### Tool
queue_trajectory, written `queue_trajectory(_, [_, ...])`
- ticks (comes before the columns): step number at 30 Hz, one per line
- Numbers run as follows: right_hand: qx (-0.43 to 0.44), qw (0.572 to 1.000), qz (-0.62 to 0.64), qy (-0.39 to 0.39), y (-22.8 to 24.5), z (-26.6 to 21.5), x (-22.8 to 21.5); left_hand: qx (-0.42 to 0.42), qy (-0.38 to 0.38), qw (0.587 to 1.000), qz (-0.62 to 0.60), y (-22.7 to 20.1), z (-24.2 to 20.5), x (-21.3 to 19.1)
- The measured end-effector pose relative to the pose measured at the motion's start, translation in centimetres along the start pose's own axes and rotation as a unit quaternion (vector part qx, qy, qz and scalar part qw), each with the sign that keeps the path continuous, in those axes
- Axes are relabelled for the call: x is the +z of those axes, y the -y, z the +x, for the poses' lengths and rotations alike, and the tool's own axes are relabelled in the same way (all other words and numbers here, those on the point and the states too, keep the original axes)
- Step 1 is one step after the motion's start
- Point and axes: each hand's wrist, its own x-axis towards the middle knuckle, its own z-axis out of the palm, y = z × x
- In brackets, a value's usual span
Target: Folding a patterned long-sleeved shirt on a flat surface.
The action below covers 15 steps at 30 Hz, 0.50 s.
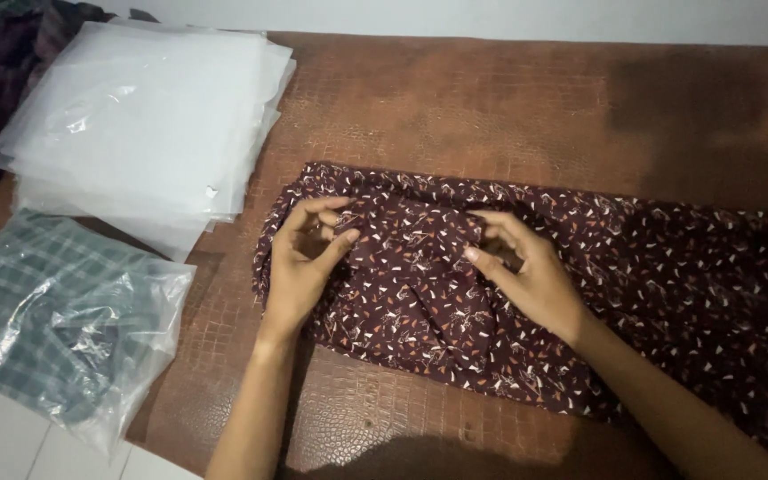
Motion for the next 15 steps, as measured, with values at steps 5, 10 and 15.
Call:
queue_trajectory(5, [0.009,1.0,-0.013,0.002,0.1,0.0,-0.1,-0.015,0.027,0.999,-0.017,-0.1,0.2,-0.7])
queue_trajectory(10, [0.023,1.0,-0.001,-0.016,-0.1,0.1,-0.2,-0.051,0.057,0.997,0.02,-1.0,0.2,-0.8])
queue_trajectory(15, [-0.005,1.0,0.012,-0.027,0.2,0.2,0.0,-0.046,0.011,0.998,-0.052,-0.4,0.2,-1.5])
